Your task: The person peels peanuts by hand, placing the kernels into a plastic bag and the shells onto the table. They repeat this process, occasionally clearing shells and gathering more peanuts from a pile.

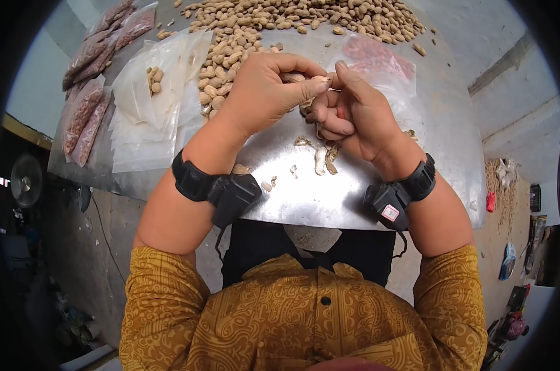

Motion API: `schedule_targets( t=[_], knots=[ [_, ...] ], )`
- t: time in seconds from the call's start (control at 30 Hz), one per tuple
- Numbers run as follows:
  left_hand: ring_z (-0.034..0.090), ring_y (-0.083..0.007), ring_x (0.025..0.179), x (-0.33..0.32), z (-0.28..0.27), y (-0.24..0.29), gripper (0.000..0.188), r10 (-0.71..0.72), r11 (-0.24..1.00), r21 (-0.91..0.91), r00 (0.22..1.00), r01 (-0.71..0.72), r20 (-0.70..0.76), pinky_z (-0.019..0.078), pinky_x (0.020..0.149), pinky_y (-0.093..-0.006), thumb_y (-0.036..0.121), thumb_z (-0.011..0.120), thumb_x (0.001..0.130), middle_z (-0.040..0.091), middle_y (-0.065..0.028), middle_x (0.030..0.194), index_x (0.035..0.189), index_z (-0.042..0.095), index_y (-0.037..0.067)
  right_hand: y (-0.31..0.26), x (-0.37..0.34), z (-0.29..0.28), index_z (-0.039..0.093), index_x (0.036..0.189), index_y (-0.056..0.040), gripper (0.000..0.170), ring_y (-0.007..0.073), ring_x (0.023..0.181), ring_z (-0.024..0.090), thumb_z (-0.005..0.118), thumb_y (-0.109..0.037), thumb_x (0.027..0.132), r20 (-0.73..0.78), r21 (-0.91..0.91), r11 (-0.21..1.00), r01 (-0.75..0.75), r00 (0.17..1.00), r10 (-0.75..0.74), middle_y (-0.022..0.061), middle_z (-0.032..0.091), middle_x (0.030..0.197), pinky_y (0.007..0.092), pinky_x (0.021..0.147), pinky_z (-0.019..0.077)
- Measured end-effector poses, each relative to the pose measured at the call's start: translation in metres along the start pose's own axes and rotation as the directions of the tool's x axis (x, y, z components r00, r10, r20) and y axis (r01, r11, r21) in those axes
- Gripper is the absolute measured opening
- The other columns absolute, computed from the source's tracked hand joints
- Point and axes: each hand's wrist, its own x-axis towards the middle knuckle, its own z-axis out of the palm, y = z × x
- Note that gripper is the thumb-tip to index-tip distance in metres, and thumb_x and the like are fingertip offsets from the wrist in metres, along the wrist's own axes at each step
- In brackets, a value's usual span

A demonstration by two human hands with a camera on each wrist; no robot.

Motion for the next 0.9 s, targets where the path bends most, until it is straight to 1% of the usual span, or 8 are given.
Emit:
schedule_targets(
  t=[0.07,0.27,0.37,0.47,0.57,0.67,0.77,0.9],
  knots=[
    [0.049,-0.0017,0.057,-0.002,0.001,0.004,0.017,0.013,0.999,-0.037,0.998,-0.011,0.054,0.0345,0.046,-0.0157,0.011,0.07,0.077,0.061,-0.0013,0.076,0.092,0.068,0.002,0.002,0.002,-0.002,0.051,0.092,-0.003,0.042,0.0066,0.039,0.029,0.034,-0.041,0.097,0.022,0.065,0.997,-0.033,0.999,0.032,0.0071,0.054,0.066,0.0211,0.04,0.0244],
    [0.054,-0.0043,0.062,0.0,0.0,-0.003,0.02,0.104,0.992,0.069,0.993,-0.107,0.047,0.0406,0.055,-0.0165,0.005,0.071,0.073,0.061,-0.0007,0.072,0.092,0.068,0.0,0.001,0.004,-0.001,0.052,0.091,-0.0027,0.039,0.0071,0.039,0.029,0.033,-0.037,0.097,-0.016,0.132,0.989,-0.069,0.997,0.072,0.0079,0.054,0.067,0.0216,0.04,0.0245],
    [0.055,-0.0043,0.062,0.0,0.0,-0.002,0.018,0.074,0.995,0.063,0.996,-0.078,0.059,0.0403,0.053,-0.0169,0.006,0.07,0.075,0.062,-0.0011,0.073,0.092,0.068,0.0,0.002,0.004,-0.005,0.052,0.09,-0.002,0.033,0.0071,0.039,0.031,0.035,-0.029,0.097,0.012,0.107,0.993,-0.059,0.998,0.058,0.0087,0.056,0.068,0.0219,0.04,0.0252],
    [0.053,-0.0043,0.059,-0.001,0.0,0.007,0.017,-0.033,0.999,-0.011,0.996,0.034,0.077,0.0401,0.051,-0.0177,0.01,0.069,0.077,0.061,-0.0008,0.072,0.091,0.068,0.0,0.003,0.005,-0.009,0.053,0.088,-0.0013,0.027,0.0072,0.04,0.033,0.038,-0.022,0.095,0.059,0.083,0.995,-0.047,0.997,0.043,0.0095,0.057,0.07,0.0221,0.039,0.0259],
    [0.051,-0.004,0.058,0.003,0.002,-0.007,0.018,0.094,0.985,0.152,0.993,-0.082,-0.067,0.0392,0.049,-0.0178,0.014,0.068,0.08,0.062,-0.0005,0.07,0.091,0.068,0.0,0.004,0.004,-0.005,0.053,0.086,-0.0012,0.022,0.0071,0.039,0.034,0.041,-0.018,0.093,0.034,0.114,0.993,-0.022,0.999,0.018,0.0096,0.058,0.071,0.022,0.039,0.0263],
    [0.051,-0.0038,0.058,0.006,0.001,-0.015,0.02,0.136,0.979,0.164,0.987,-0.12,-0.091,0.0387,0.049,-0.0175,0.016,0.067,0.081,0.062,-0.0002,0.07,0.092,0.068,-0.001,0.005,0.004,-0.003,0.052,0.086,-0.0019,0.018,0.0068,0.039,0.034,0.043,-0.016,0.093,0.011,0.094,0.995,0.024,1.0,-0.025,0.0089,0.059,0.072,0.0214,0.039,0.0268],
    [0.051,-0.0034,0.059,0.004,0.003,-0.013,0.02,0.08,0.978,0.199,0.991,-0.057,-0.109,0.0386,0.049,-0.0172,0.016,0.066,0.082,0.062,-0.0004,0.072,0.092,0.068,-0.001,0.006,0.005,-0.004,0.051,0.088,-0.0025,0.014,0.0063,0.039,0.035,0.044,-0.014,0.093,0.03,0.057,0.997,0.056,0.998,-0.058,0.0078,0.059,0.071,0.0209,0.039,0.0273],
    [0.054,-0.0052,0.065,0.001,0.008,-0.011,0.02,0.088,0.98,0.189,0.985,-0.059,-0.151,0.0423,0.055,-0.0189,0.015,0.065,0.083,0.063,-0.0014,0.075,0.094,0.068,-0.002,0.012,0.005,-0.001,0.049,0.094,-0.0032,0.012,0.0059,0.039,0.034,0.043,-0.014,0.094,0.02,0.064,0.993,0.103,0.994,-0.104,0.0071,0.057,0.07,0.0207,0.039,0.027]
  ],
)
